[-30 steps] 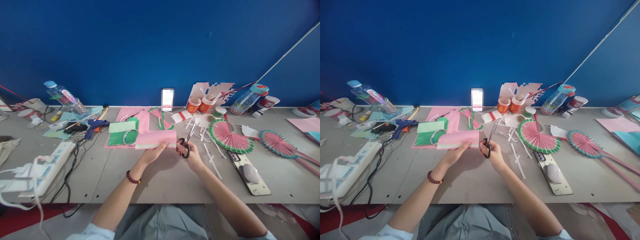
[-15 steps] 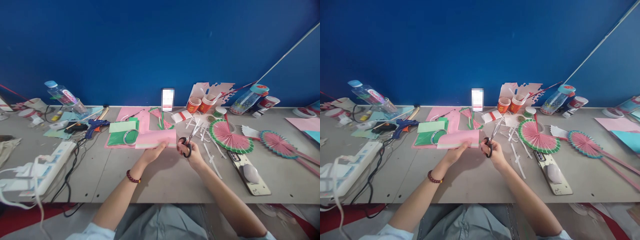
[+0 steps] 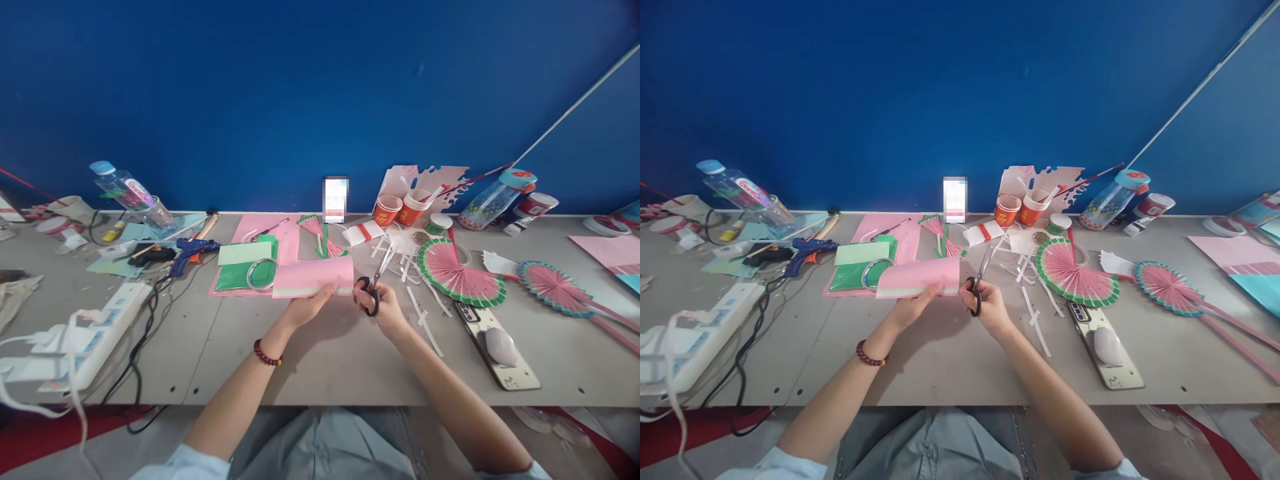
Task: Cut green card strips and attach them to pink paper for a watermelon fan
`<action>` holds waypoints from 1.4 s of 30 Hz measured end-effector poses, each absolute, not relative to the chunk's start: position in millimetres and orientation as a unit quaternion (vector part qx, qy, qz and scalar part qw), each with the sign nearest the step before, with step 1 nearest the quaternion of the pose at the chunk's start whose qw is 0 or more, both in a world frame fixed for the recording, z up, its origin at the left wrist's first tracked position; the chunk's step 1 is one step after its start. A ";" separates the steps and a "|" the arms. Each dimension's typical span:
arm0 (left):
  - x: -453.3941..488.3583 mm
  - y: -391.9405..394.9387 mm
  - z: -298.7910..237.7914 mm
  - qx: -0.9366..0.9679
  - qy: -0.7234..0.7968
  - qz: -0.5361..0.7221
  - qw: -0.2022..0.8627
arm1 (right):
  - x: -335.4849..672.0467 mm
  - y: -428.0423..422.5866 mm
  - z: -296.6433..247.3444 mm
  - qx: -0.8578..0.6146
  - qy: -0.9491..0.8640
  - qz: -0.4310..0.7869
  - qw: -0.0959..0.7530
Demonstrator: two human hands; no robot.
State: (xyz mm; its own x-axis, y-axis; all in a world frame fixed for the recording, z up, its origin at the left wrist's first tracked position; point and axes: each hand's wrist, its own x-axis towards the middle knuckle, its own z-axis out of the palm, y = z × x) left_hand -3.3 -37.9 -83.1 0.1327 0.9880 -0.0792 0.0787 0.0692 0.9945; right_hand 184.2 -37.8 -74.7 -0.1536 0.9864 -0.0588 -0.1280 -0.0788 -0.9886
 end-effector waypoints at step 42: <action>-3.4 -35.0 -59.4 0.522 0.529 0.456 0.489 | 231.7 3.6 -88.1 -0.572 -0.307 0.455 0.610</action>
State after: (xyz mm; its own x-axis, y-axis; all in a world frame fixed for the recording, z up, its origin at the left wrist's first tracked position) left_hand -3.4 -35.0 -59.4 0.0242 0.9989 -0.0411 0.1068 0.0383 0.9935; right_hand 231.7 3.6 -88.1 0.3967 0.9063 -0.1455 -0.2037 -0.0676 -0.9767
